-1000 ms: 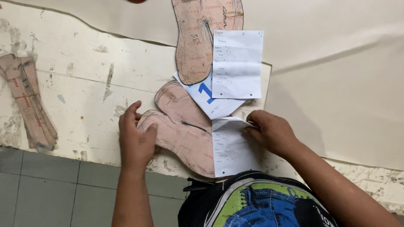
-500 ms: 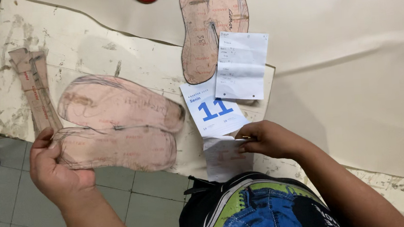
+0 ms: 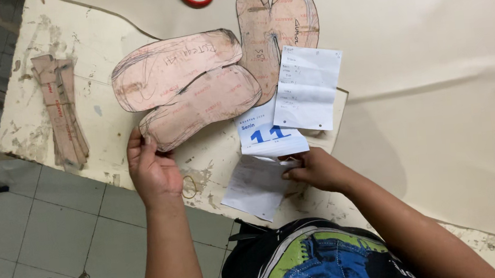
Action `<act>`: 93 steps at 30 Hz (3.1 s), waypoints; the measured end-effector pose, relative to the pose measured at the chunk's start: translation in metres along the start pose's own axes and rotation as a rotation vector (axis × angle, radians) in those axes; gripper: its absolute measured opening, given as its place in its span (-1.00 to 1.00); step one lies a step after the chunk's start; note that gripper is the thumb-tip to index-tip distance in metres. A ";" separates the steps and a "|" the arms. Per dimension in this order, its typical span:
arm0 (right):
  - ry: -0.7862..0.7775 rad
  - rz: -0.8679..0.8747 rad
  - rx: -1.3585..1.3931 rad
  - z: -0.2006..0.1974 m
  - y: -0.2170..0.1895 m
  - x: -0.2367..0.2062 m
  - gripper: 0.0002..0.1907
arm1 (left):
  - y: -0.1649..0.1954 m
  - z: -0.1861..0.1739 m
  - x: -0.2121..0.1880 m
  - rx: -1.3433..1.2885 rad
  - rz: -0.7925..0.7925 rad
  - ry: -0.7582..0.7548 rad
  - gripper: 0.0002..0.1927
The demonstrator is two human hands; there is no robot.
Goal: The person uses red-handled scissors to cut a large piece of light-colored fabric along a marked line. After cutting, the person arranges several cardboard shoe-pattern templates on the table and uses a pencil to trace their outlines onto the fabric.
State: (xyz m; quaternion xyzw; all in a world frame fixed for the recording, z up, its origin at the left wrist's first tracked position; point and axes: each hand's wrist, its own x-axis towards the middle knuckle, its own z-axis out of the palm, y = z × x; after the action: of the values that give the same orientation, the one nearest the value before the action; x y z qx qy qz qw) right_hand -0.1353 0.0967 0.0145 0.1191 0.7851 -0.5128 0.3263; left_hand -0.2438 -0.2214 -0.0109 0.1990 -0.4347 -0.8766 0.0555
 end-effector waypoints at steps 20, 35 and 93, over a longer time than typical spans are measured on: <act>0.421 -0.385 1.218 -0.045 0.113 -0.137 -0.30 | -0.062 0.086 -0.095 0.046 -0.487 -0.462 -0.66; 1.089 0.245 0.465 -0.051 0.222 -0.209 -0.62 | -0.165 0.087 -0.218 1.336 0.410 -1.090 -0.36; 1.070 0.073 -0.093 -0.027 0.263 -0.226 -0.55 | -0.184 0.064 -0.229 1.164 0.635 -0.885 -0.67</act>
State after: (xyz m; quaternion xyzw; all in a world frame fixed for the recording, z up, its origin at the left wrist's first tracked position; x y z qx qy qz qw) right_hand 0.1629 0.2712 -0.0260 0.3766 0.8589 -0.3334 -0.0968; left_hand -0.0460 0.0006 -0.0517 -0.3041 -0.8403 -0.4486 0.0119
